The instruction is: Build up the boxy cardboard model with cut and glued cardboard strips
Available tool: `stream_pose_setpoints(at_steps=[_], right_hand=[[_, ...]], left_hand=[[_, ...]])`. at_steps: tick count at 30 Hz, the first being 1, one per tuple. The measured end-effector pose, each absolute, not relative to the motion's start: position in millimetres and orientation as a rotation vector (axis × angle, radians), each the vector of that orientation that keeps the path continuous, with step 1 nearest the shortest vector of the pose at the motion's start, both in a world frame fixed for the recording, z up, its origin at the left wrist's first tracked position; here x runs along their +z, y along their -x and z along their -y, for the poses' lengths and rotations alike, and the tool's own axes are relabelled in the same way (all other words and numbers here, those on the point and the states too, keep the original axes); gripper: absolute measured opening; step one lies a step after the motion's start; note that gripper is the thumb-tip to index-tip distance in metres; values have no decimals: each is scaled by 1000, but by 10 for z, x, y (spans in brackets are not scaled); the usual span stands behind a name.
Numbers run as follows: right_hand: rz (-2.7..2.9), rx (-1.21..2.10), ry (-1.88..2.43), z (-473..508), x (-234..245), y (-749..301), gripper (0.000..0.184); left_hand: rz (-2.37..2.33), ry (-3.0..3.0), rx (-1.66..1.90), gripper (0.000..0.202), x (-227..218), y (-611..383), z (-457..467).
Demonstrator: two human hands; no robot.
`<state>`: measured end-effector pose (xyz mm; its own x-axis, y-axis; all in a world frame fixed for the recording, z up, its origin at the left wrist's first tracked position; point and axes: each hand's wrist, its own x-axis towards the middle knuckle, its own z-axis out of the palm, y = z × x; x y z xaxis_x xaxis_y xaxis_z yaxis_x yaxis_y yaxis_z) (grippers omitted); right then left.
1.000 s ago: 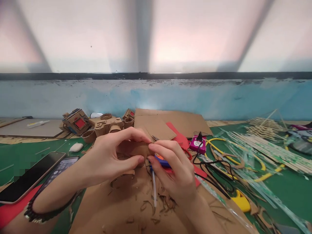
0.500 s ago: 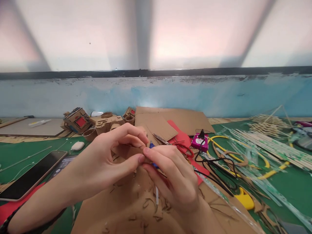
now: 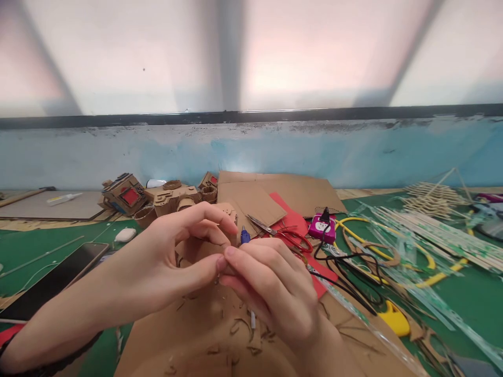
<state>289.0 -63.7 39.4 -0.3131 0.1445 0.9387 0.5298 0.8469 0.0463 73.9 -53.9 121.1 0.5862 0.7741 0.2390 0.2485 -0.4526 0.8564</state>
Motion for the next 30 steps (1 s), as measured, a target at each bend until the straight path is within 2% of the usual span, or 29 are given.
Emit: stream_pose_setpoints(at_steps=[3, 10, 17, 24, 30], right_hand=[[1870, -396, 495, 605, 401, -2881, 33], [1885, -374, 498, 608, 423, -2864, 42], [1870, -444, 553, 592, 402, -2905, 42], [1862, -461, 607, 553, 393, -2882, 46], [1927, -427, 595, 542, 414, -2906, 31]], left_hand=[[-806, -1991, 779, 24, 1206, -735, 525], [-745, -1883, 740, 18, 1181, -727, 493], [-810, -2062, 800, 46, 1101, -755, 449], [-800, -1918, 831, 45, 1087, -775, 413], [-834, -1961, 770, 41, 1100, -755, 413]])
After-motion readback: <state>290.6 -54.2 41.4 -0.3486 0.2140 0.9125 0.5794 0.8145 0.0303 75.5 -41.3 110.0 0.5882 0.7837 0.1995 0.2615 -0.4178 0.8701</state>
